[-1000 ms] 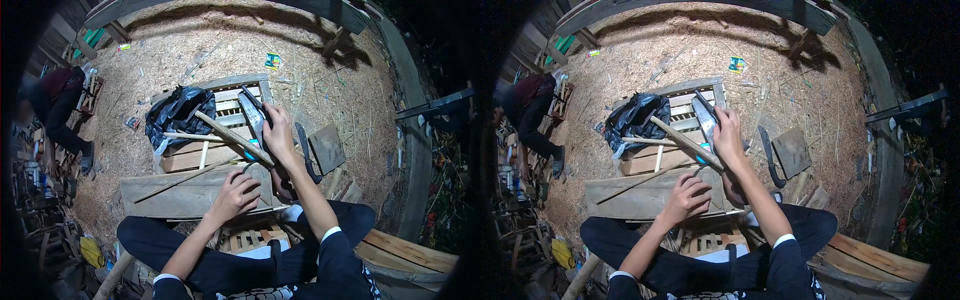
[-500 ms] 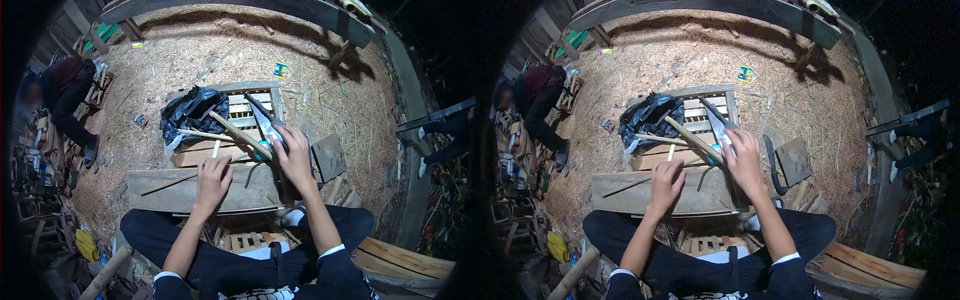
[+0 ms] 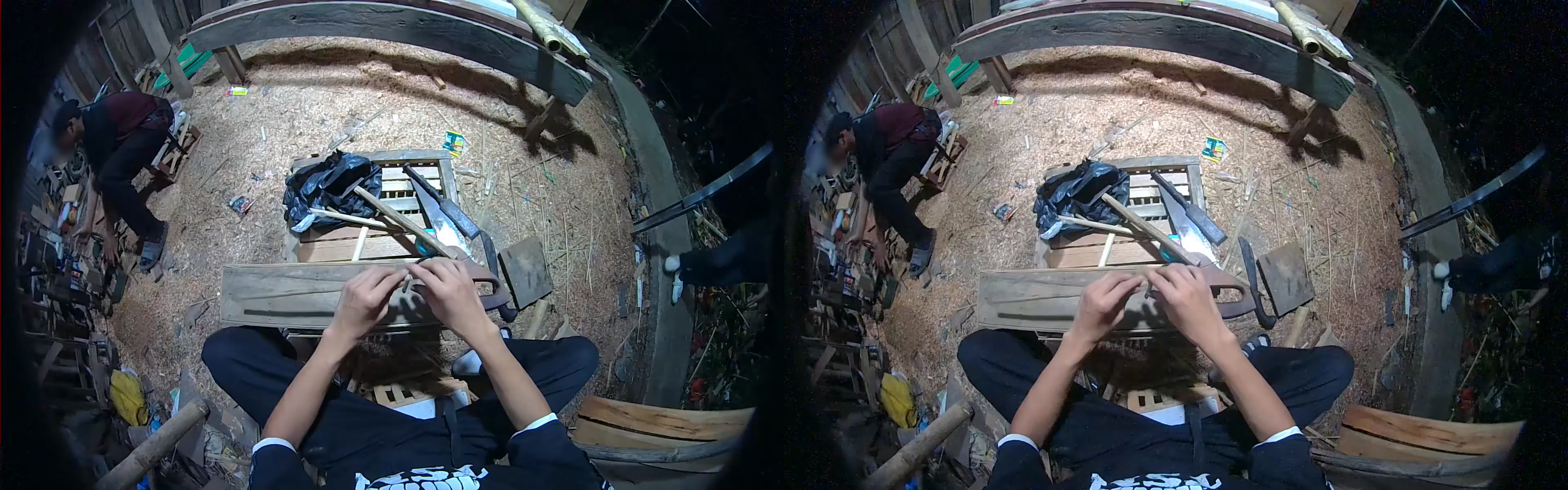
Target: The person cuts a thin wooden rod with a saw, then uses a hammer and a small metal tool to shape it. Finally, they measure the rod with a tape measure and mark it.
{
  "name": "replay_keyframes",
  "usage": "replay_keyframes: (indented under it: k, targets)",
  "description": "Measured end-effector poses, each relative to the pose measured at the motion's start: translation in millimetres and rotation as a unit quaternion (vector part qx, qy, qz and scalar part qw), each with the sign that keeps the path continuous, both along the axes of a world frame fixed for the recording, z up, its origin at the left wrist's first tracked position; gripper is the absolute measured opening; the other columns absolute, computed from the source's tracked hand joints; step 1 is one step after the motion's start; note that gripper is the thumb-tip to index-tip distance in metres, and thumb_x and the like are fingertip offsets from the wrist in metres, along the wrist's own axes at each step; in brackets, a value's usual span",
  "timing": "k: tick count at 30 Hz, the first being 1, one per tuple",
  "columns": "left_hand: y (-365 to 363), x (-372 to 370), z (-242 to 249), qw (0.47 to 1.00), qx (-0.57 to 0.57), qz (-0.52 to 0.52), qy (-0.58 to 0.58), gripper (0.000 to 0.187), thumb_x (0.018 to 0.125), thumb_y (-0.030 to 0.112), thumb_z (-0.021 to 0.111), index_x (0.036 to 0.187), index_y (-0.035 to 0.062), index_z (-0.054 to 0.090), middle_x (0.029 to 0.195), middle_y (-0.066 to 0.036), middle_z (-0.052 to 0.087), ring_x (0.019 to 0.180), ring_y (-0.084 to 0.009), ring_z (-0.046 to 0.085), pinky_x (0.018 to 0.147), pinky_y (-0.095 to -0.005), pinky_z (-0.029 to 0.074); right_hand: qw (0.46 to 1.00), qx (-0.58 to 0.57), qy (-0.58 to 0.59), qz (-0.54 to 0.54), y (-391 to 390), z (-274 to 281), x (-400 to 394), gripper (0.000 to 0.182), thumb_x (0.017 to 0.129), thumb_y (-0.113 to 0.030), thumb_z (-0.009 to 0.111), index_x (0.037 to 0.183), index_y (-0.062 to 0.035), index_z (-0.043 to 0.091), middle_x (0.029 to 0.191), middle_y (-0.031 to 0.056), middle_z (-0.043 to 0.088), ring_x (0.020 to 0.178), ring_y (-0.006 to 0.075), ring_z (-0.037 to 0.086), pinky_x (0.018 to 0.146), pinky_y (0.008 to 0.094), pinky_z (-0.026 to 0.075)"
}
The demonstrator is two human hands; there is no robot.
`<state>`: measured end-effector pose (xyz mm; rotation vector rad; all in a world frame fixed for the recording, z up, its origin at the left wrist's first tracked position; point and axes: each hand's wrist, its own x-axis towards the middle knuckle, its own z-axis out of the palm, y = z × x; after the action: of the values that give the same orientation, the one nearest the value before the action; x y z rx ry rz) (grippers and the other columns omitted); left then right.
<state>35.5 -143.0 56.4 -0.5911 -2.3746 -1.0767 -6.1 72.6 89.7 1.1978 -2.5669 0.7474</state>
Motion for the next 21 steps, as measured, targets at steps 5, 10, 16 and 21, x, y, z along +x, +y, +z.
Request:
replay_keyframes:
  k: [5, 10, 16, 21]
  targets:
    - [13, 12, 24, 0.999, -0.014, -0.046, 0.008, 0.028, 0.087, 0.006, 0.076, 0.114, 0.0022, 0.072, 0.098, -0.013, 0.072, 0.083, -0.0295, 0.07, 0.072, -0.0414, 0.057, 0.996, 0.004, 0.069, -0.049, 17, 13, 17, 0.028, 0.085, -0.009, 0.072, 0.113, -0.0066, 0.068, 0.099, 0.0072, 0.068, 0.099, 0.0255, 0.066, 0.089, 0.0408, 0.048]
    - [23, 18, 28, 0.998, -0.042, -0.038, 0.023, 0.025, 0.087, 0.007, 0.079, 0.111, 0.0035, 0.072, 0.089, -0.01, 0.074, 0.073, -0.0279, 0.068, 0.062, -0.0385, 0.054, 0.994, -0.002, 0.098, -0.05, 27, 13, 29, 0.029, 0.085, -0.015, 0.078, 0.112, -0.0081, 0.069, 0.093, 0.0057, 0.067, 0.091, 0.0245, 0.065, 0.085, 0.0405, 0.046]
    - [34, 21, 27, 0.998, -0.047, -0.013, 0.048, 0.025, 0.085, 0.009, 0.077, 0.11, 0.0068, 0.073, 0.089, -0.005, 0.074, 0.071, -0.0224, 0.066, 0.057, -0.0375, 0.052, 0.991, -0.037, 0.102, -0.083, 29, 5, 36, 0.025, 0.086, -0.013, 0.076, 0.111, -0.0097, 0.07, 0.09, 0.0042, 0.066, 0.085, 0.0243, 0.063, 0.08, 0.0408, 0.042]
    - [37, 23, 33, 0.997, -0.043, 0.004, 0.063, 0.023, 0.083, 0.006, 0.08, 0.105, 0.0064, 0.074, 0.086, -0.006, 0.074, 0.066, -0.0227, 0.066, 0.057, -0.0364, 0.052, 0.985, -0.045, 0.103, -0.128, 24, 6, 46, 0.023, 0.086, -0.014, 0.076, 0.108, -0.0115, 0.071, 0.088, 0.0023, 0.067, 0.082, 0.0218, 0.062, 0.081, 0.0406, 0.038]
